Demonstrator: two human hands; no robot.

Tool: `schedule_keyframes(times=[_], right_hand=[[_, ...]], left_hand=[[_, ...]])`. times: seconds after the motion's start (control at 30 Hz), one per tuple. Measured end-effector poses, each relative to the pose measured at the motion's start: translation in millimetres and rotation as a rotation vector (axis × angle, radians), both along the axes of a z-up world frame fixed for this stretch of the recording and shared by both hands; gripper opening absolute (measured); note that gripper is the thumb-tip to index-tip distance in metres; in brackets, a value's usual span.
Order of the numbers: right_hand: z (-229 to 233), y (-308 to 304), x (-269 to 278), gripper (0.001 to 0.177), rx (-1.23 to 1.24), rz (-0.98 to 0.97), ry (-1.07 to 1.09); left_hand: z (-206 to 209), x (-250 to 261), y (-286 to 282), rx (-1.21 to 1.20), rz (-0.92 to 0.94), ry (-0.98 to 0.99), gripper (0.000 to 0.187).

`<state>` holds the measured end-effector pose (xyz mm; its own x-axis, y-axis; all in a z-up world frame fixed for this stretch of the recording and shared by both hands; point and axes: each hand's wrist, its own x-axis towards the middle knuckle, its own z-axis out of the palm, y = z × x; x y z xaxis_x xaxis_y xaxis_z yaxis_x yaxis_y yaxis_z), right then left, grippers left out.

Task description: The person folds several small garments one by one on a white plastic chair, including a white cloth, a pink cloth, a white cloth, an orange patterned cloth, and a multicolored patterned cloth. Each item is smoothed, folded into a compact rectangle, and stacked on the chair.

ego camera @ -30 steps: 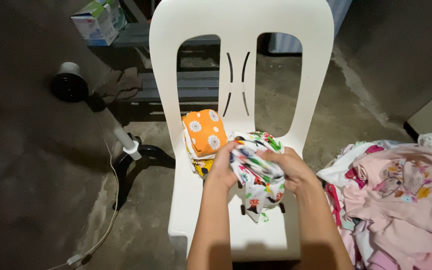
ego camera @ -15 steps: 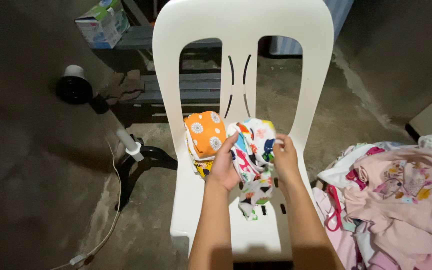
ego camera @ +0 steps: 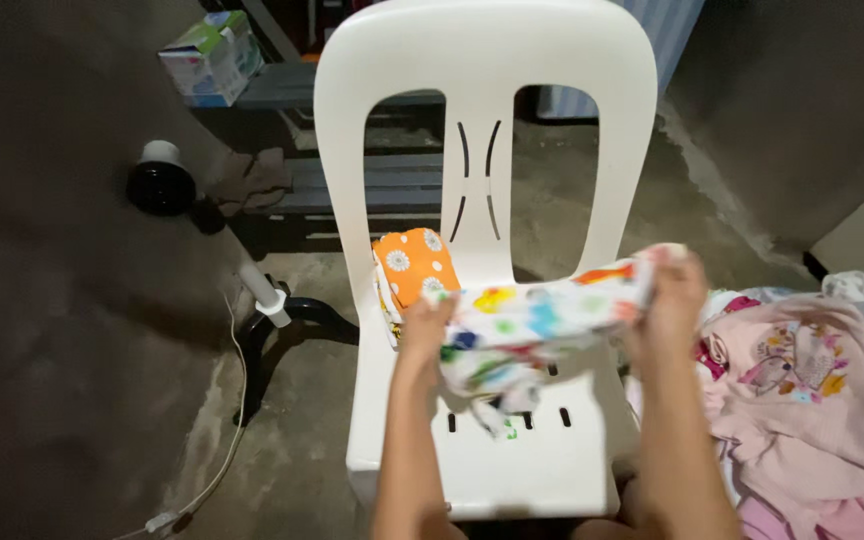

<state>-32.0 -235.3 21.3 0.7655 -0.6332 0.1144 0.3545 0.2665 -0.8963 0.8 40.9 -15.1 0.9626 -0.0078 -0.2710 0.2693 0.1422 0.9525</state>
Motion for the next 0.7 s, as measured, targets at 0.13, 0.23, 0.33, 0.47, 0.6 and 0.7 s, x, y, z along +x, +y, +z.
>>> schedule_keyframes(times=[0.13, 0.23, 0.33, 0.47, 0.6, 0.7], right_hand=[[8.0, -47.7, -18.3, 0.019, -0.392, -0.13, -0.029], [10.9, -46.7, -18.1, 0.018, -0.704, -0.014, 0.348], [24.3, -21.5, -10.1, 0.042, -1.318, 0.074, 0.479], [50.3, 32.2, -5.1, 0.042, -0.648, 0.68, 0.065], [82.2, 49.3, 3.2, 0.036, -0.437, 0.962, 0.182], [88.5, 46.2, 1.7, 0.033, -0.746, 0.989, 0.412]], left_hand=[[23.8, -14.5, 35.7, -0.257, 0.091, -0.152, 0.022], [48.1, -14.3, 30.3, -0.105, 0.051, -0.311, 0.026], [79.5, -10.8, 7.4, 0.256, -0.175, -0.323, 0.034], [133.9, -16.7, -23.7, 0.571, -0.466, -0.499, 0.033], [182.2, -14.3, -30.9, 0.916, -0.308, -0.806, 0.028], [190.0, -8.0, -23.8, 0.961, -0.27, -0.95, 0.025]])
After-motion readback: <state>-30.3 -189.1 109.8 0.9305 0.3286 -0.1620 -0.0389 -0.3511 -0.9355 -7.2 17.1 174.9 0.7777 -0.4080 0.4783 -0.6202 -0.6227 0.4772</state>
